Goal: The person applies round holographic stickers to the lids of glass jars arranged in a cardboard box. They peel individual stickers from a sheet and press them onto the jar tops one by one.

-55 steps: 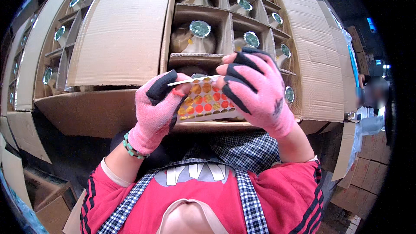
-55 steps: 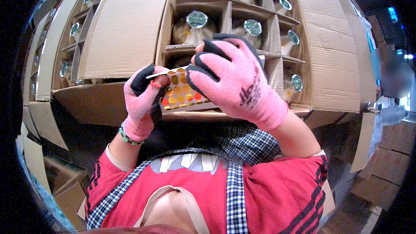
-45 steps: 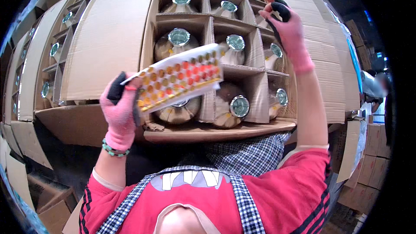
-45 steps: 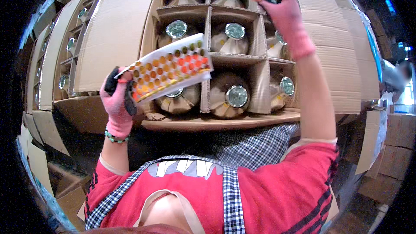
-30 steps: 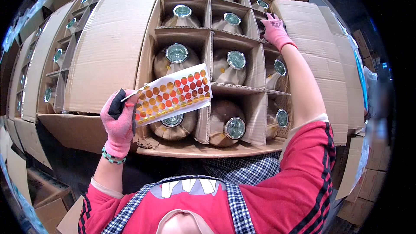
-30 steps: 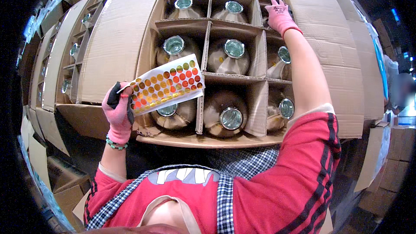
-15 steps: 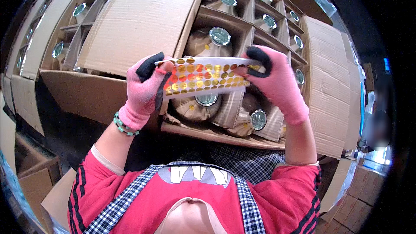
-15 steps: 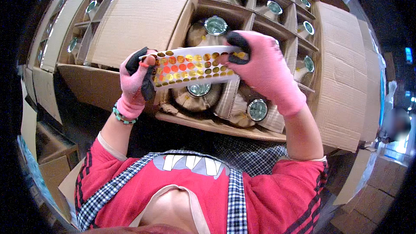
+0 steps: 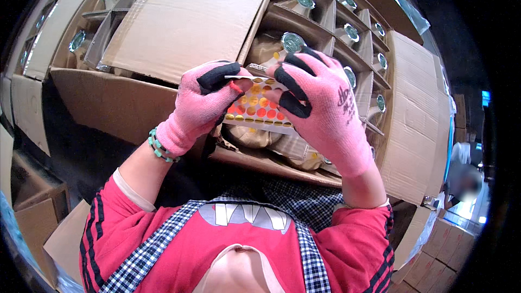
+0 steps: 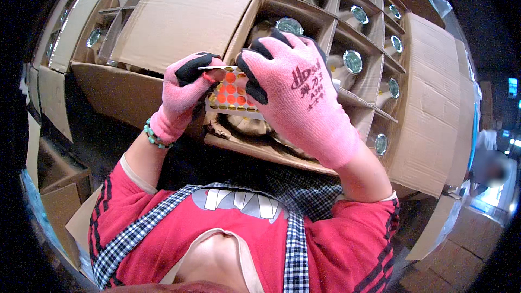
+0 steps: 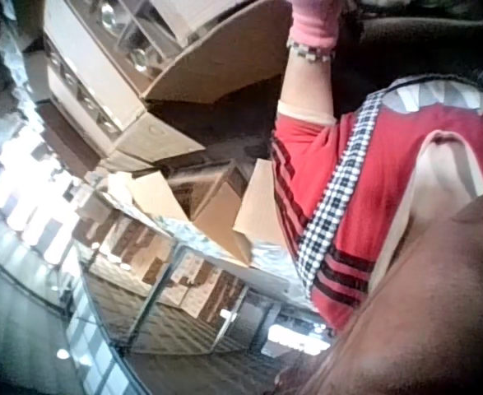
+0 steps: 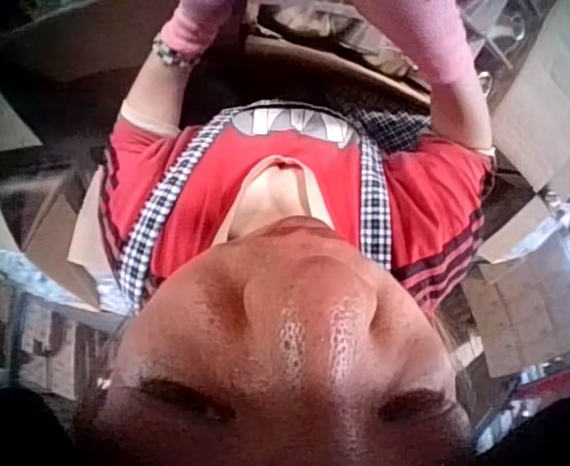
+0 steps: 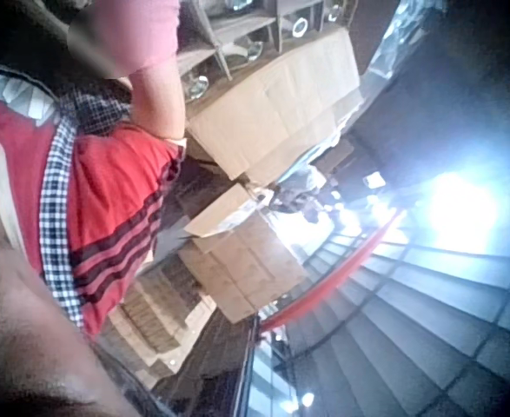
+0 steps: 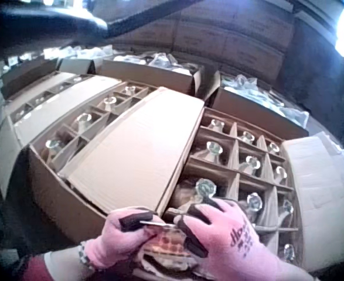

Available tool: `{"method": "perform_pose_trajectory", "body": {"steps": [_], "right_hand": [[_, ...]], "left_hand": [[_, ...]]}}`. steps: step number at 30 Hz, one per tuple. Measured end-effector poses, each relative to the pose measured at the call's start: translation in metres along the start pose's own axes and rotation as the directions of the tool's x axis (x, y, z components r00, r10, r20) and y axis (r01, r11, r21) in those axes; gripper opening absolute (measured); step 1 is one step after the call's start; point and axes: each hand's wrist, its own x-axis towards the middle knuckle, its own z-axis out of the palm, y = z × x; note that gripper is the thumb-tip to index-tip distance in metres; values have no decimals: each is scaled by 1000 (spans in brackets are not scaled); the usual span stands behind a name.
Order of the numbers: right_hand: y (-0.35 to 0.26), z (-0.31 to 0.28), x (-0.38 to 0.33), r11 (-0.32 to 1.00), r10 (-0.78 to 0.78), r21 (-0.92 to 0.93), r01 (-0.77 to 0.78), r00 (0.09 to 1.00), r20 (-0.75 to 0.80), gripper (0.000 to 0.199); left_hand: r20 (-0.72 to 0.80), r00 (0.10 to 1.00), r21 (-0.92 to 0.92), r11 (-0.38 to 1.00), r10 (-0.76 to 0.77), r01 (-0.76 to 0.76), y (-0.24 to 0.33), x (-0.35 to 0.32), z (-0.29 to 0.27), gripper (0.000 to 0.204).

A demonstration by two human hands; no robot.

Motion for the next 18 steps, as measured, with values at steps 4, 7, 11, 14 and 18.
{"method": "perform_pose_trajectory", "body": {"steps": [4,7,11,14,18], "right_hand": [[0,8,5,998,-9,69,13,998,-60,20],[2,16,5,996,17,86,-6,993,-120,15],[2,15,6,942,147,301,-147,989,22,13],[0,17,3,954,169,251,-164,986,2,17],[-3,17,2,969,167,188,-162,986,-12,17]], "left_hand": [[21,986,-76,983,-163,164,4,1,-4,12],[49,998,79,996,-49,45,4,3,-4,12],[113,993,235,971,18,-44,1,4,-9,12],[54,998,198,980,-9,-2,2,2,-6,13],[40,999,190,981,30,-37,2,2,-7,13]]}}
